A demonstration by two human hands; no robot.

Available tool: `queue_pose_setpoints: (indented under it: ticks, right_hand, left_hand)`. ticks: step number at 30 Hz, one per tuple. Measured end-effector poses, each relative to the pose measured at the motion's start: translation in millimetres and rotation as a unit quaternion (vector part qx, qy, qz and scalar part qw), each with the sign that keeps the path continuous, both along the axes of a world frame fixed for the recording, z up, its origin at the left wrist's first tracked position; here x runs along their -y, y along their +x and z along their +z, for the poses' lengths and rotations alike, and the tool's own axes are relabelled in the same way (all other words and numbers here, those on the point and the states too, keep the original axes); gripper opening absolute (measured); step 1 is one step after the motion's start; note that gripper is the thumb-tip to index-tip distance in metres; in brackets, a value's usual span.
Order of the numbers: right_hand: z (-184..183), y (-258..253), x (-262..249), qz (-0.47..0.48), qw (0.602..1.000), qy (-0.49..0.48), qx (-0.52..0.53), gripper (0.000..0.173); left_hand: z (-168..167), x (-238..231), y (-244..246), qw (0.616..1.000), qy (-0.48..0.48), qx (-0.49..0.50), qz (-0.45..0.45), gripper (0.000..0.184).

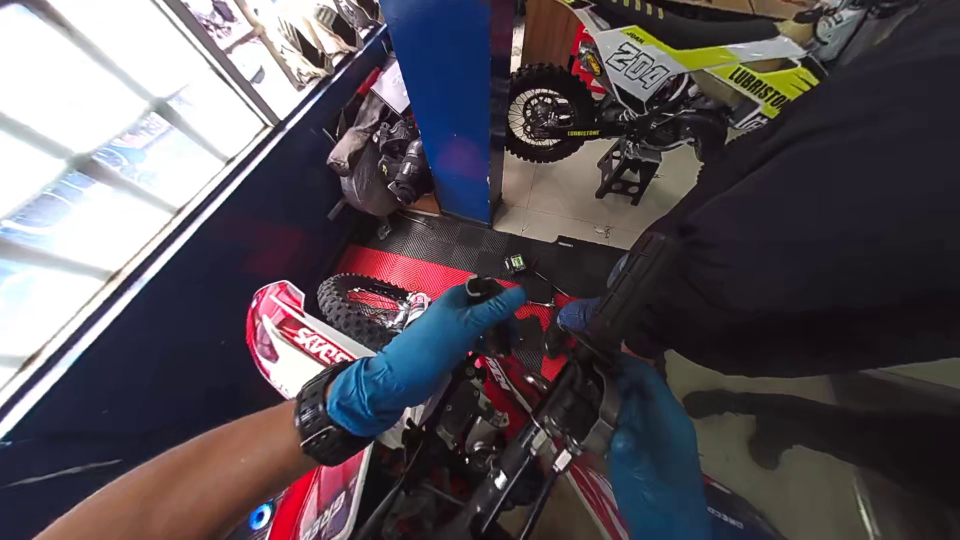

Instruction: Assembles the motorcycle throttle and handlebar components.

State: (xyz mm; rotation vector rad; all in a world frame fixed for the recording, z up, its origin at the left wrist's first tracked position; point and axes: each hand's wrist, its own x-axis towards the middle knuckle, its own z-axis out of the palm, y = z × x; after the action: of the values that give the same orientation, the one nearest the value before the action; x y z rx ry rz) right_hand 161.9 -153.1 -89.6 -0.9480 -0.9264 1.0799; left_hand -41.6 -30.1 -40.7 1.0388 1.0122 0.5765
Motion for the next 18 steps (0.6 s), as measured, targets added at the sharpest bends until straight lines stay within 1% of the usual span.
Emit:
queue_pose_setpoints:
  ticks: [2, 4, 5, 7, 10, 12, 14, 18]
  right_hand:
    - [-0.7, 0.8, 0.1, 0.0, 1.0, 0.002, 0.001, 0.049]
    - [-0.1, 0.4, -0.2, -0.005, 1.0, 0.001, 0.001, 0.046]
    - [0.8, 0.1, -0.4, -0.008, 1.0, 0.001, 0.005, 0.045]
    - [2.4, 0.1, 0.3, -0.01, 1.0, 0.002, 0.013, 0.043]
    - [0.5, 1.6, 1.1, -0.004, 1.0, 0.003, 0.009, 0.043]
    - [0.1, 2.5, 2.1, 0.0, 1.0, 0.0, 0.01, 0.043]
    - [0.9, 2.2, 2.5, -0.002, 1.0, -0.001, 0.016, 0.043]
    - [3.3, 1.8, 2.4, -0.005, 1.0, 0.0, 0.02, 0.041]
  left_hand:
    - [2.0, 3.4, -1.2, 0.999, -0.034, 0.031, -0.028, 0.02]
    - [-2.3, 5.9, -4.3, 0.996, -0.001, 0.056, -0.065, 0.027]
    - [-6.4, 6.7, -5.8, 0.994, 0.038, 0.067, -0.08, 0.03]
    - [-12.8, 9.0, -8.0, 0.981, 0.148, 0.075, -0.104, 0.036]
    - [-19.3, 11.0, -8.9, 0.938, 0.325, 0.062, -0.103, 0.042]
    - [-21.7, 10.5, -8.0, 0.913, 0.393, 0.057, -0.095, 0.041]
    - [-23.5, 8.9, -7.9, 0.906, 0.409, 0.062, -0.088, 0.042]
    - [-27.7, 3.1, -11.0, 0.924, 0.354, 0.112, -0.09, 0.044]
